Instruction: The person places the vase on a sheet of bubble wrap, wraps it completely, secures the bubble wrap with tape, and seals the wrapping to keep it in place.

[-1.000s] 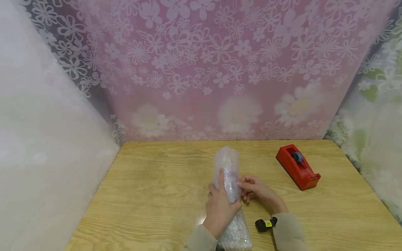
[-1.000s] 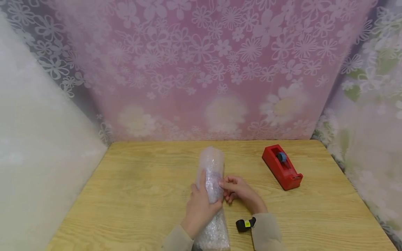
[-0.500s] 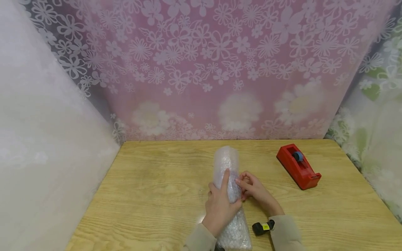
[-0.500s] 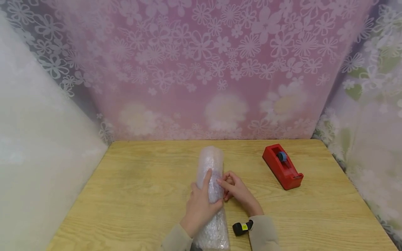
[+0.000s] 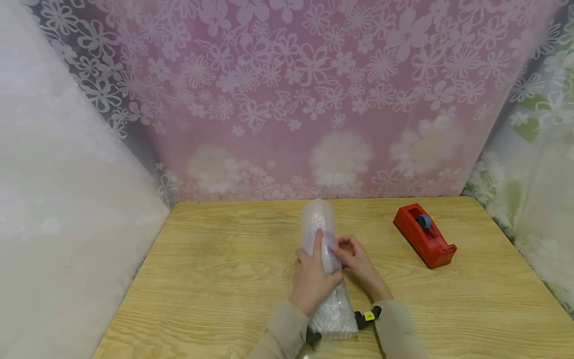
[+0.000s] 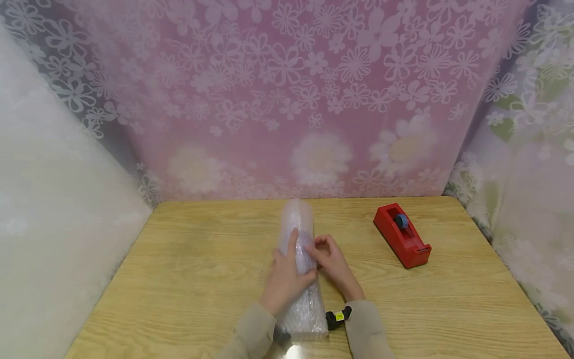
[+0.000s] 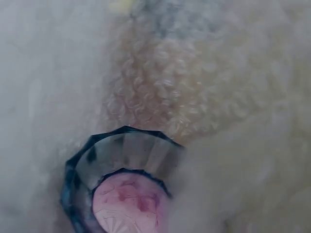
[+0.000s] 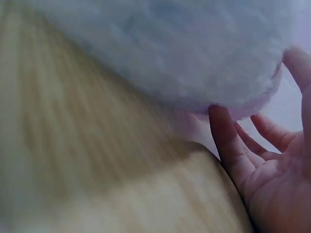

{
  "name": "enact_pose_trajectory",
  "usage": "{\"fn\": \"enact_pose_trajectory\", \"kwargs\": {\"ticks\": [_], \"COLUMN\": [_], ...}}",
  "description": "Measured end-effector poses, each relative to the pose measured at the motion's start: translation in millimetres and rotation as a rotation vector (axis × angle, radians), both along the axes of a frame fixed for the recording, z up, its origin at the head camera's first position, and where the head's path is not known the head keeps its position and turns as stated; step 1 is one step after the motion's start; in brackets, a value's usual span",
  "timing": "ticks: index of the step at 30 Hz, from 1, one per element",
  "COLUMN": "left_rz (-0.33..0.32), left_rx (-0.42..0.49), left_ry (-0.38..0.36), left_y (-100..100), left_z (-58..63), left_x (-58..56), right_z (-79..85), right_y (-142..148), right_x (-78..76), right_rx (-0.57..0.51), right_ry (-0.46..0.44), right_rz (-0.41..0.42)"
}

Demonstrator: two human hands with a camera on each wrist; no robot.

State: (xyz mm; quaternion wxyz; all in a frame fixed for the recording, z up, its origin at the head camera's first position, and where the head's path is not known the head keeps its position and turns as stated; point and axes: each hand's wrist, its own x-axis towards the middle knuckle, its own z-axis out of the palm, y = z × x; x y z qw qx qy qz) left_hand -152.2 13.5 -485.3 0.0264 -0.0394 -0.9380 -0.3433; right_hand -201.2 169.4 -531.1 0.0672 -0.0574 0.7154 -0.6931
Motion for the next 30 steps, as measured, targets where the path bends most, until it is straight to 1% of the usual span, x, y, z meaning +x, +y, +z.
{"fn": "enact_pose_trajectory", "kwargs": {"ticks": [4,8,10,13,17,21,24,27,30], "left_rz": [-0.064,-0.146,-0.177,-0.205,-0.245,-0.284,-0.293,-0.303,-0.330], "left_rx": [0.024,0.062,0.085,0.118,0.147,0.163,0.173,0.193,0.204], "left_ry": [-0.025,-0.084,-0.117,-0.147,-0.166,-0.191,-0.211,-0.232,-0.251], "left_y": [-7,-17,-21,-23,-26,-32,-36,-39,-44], "left_z": [1.8,5.8,7.4,9.6,12.8,16.9,22.2,28.7,34.8], "left_x": [-12.1,-24.5,-27.8,-30.2,-30.6,-28.1,-22.4,-13.7,-4.3], "right_z": [-1.8,-4.0,-5.0,-5.2,-5.1,-4.5,-4.3,-3.3,-1.5], "right_y": [-2,-7,-10,-13,-14,-14,-13,-11,-8], "right_x": [-6.6,-11.8,-13.4,-15.0,-16.5,-16.5,-15.7,-14.8,-12.5], "right_rx": [0.000,-0.025,-0.014,0.010,0.004,0.000,0.007,0.001,0.017], "right_ry": [0.032,0.075,0.096,0.124,0.147,0.138,0.124,0.122,0.112], "right_rz": [-0.013,-0.053,-0.080,-0.123,-0.143,-0.135,-0.131,-0.115,-0.089]}}
